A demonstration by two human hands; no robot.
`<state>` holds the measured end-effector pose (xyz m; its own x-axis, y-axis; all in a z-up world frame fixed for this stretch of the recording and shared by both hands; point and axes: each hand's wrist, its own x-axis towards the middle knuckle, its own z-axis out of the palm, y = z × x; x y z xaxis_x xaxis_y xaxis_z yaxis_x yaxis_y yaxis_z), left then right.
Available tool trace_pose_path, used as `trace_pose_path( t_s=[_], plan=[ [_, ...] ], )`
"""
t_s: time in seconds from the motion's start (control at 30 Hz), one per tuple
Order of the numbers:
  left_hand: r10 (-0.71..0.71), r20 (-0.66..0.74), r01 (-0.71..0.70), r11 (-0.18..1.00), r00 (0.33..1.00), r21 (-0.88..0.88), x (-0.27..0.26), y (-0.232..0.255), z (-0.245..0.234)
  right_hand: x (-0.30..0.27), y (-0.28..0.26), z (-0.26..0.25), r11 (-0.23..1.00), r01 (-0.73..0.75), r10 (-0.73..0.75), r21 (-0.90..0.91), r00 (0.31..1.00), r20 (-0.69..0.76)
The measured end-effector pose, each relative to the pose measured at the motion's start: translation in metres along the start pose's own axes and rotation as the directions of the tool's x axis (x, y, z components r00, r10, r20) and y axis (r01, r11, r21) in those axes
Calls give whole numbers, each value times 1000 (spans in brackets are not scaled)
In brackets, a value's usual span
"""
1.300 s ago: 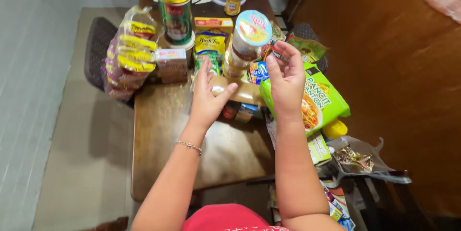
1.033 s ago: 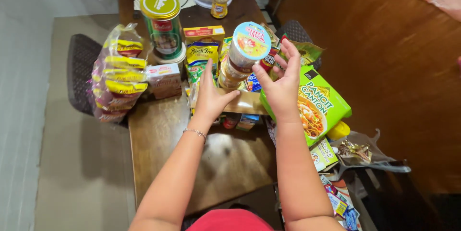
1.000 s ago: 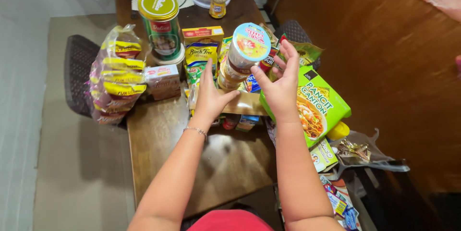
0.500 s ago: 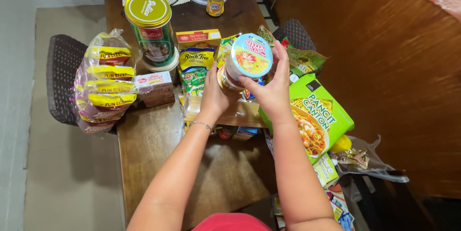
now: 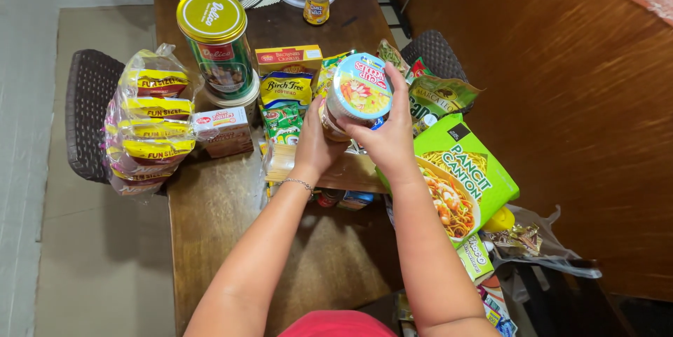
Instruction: Sort and organize various food items and cans from a table into a plastic storage cabinet.
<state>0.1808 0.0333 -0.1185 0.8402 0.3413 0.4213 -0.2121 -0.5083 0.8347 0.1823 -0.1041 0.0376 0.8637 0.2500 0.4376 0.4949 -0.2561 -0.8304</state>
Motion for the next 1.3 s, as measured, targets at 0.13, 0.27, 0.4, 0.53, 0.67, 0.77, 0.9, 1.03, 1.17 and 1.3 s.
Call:
trace_pose_path(
  t_s=[0.13,0.27,0.4,0.53,0.67,0.77,0.9,1.03,1.17,1.3],
  plan=[
    [3,-8,-3,1000,1000,22,2,5,-3,0,1,0,1000,-1,1,24,1000,-3],
    [3,-13,-3,1000,1000,23,2,8,-5,1,3,-1,997,72,-72,11,997,-15],
    [49,-34,-49,999,998,-13,7,20,-13,4,-7,-2,997,69,-68,27,997,-39],
    [55,-73,-54,999,996,7,12,38,-34,10,-20,-1,974,131,-133,183,991,-2],
    [122,-162,-111,991,979,75,9,45,-66,10,-41,9,965,216,-219,147,976,5],
    [81,-226,-56,992,971,115,-1,57,-98,7,-57,25,957,212,-228,200,972,61],
    [16,-313,34,987,949,155,-28,64,-139,-2,-80,52,937,204,-255,284,954,155],
    [13,-399,65,981,917,183,-59,50,-163,-15,-78,83,906,214,-313,365,920,237],
    [-100,-430,191,966,897,174,-89,43,-178,-33,-71,110,909,247,-348,335,892,287],
    [-143,-448,245,953,882,177,-114,31,-180,-49,-52,132,921,305,-376,244,859,347]
  ],
)
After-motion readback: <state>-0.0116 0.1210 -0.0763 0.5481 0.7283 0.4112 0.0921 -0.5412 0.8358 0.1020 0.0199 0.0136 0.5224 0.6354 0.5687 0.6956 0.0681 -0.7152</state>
